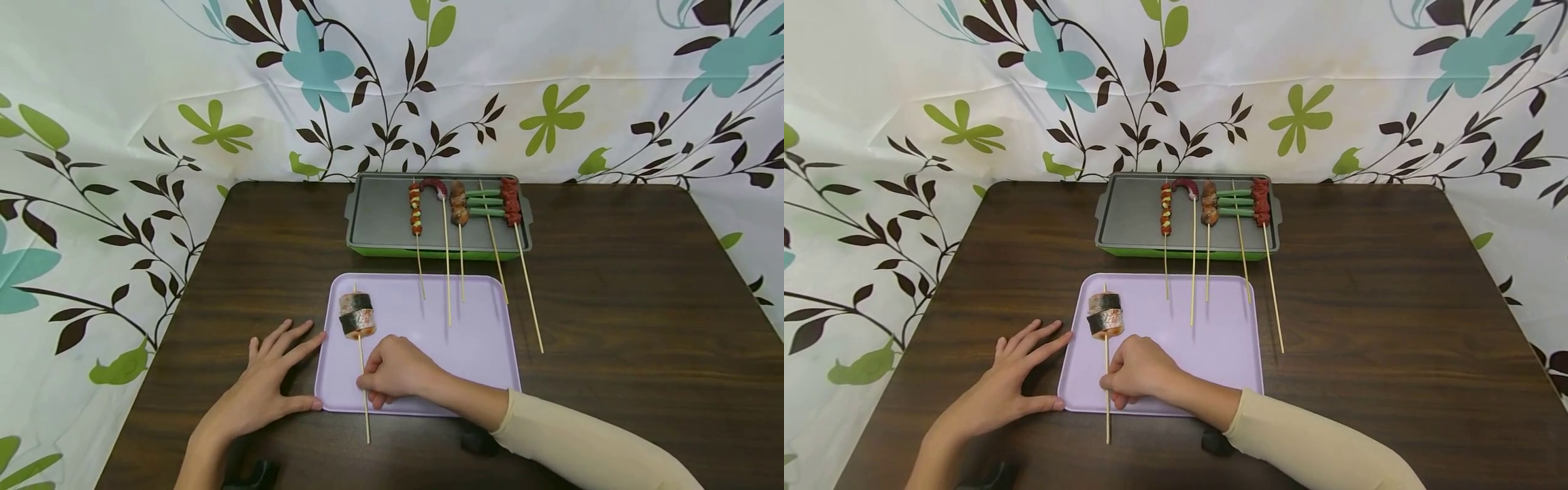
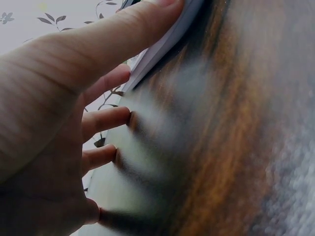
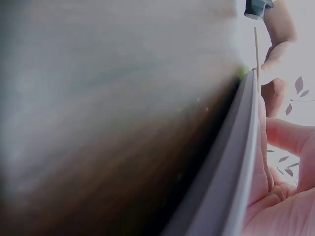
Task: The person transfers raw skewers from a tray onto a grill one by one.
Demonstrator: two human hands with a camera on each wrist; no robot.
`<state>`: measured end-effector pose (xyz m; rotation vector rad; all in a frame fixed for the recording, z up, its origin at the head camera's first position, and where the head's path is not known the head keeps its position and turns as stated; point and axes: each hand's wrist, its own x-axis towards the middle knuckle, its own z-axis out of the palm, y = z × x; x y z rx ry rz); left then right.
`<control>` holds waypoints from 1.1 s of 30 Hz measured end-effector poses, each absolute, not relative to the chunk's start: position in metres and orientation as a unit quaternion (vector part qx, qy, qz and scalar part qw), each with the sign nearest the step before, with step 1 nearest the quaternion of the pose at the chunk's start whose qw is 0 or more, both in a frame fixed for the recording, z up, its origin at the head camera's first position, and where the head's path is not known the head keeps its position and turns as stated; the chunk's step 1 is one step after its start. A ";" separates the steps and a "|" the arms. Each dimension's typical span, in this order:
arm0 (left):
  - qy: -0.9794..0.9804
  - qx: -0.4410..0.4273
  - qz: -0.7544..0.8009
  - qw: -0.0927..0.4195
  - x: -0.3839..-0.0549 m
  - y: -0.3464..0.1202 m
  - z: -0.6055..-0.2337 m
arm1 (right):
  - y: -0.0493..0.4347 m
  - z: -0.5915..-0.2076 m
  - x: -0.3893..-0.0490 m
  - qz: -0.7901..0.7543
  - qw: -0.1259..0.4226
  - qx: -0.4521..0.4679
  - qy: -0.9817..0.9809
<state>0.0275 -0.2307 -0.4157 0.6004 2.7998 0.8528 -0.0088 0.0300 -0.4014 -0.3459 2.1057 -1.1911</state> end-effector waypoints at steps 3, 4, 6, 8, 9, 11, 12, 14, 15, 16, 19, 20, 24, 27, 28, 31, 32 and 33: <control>0.934 0.198 0.285 0.080 0.027 -0.231 -0.415 | 0.039 -0.402 -0.009 -0.474 0.348 -0.122 0.800; 0.935 0.197 0.285 0.081 0.027 -0.231 -0.415 | 0.041 -0.402 -0.009 -0.480 0.350 -0.118 0.796; 0.935 0.197 0.282 0.081 0.026 -0.231 -0.415 | 0.045 -0.402 -0.009 -0.489 0.353 -0.113 0.789; 0.935 0.198 0.282 0.081 0.026 -0.231 -0.415 | 0.048 -0.403 -0.009 -0.499 0.357 -0.108 0.782; 0.935 0.198 0.283 0.080 0.026 -0.232 -0.415 | 0.049 -0.403 -0.009 -0.502 0.358 -0.107 0.780; 0.935 0.200 0.282 0.079 0.026 -0.232 -0.415 | 0.051 -0.404 -0.009 -0.508 0.358 -0.108 0.776; 0.935 0.201 0.282 0.077 0.026 -0.232 -0.415 | 0.051 -0.404 -0.009 -0.510 0.357 -0.110 0.775; 0.935 0.202 0.283 0.076 0.027 -0.232 -0.416 | 0.052 -0.404 -0.008 -0.508 0.349 -0.121 0.778; 0.935 0.202 0.283 0.076 0.027 -0.232 -0.417 | 0.053 -0.404 -0.008 -0.508 0.345 -0.126 0.779; 0.935 0.202 0.282 0.076 0.027 -0.232 -0.417 | 0.053 -0.404 -0.007 -0.505 0.341 -0.132 0.782; 0.935 0.200 0.283 0.076 0.027 -0.232 -0.418 | 0.055 -0.403 -0.006 -0.504 0.330 -0.145 0.785; 0.935 0.200 0.284 0.076 0.028 -0.233 -0.418 | 0.055 -0.402 -0.005 -0.505 0.329 -0.147 0.784; 0.935 0.198 0.285 0.076 0.028 -0.233 -0.418 | 0.056 -0.399 -0.003 -0.521 0.335 -0.150 0.770; 0.934 0.200 0.285 0.075 0.028 -0.233 -0.418 | 0.057 -0.398 -0.002 -0.525 0.340 -0.154 0.765; 0.934 0.200 0.286 0.075 0.028 -0.233 -0.418 | 0.057 -0.397 -0.001 -0.522 0.341 -0.157 0.766; 0.934 0.201 0.285 0.075 0.028 -0.232 -0.418 | 0.057 -0.394 -0.001 -0.517 0.341 -0.166 0.767; 0.934 0.200 0.285 0.074 0.028 -0.232 -0.418 | 0.056 -0.393 -0.001 -0.516 0.340 -0.170 0.767; 0.934 0.200 0.285 0.074 0.027 -0.232 -0.418 | 0.056 -0.391 -0.002 -0.516 0.339 -0.174 0.767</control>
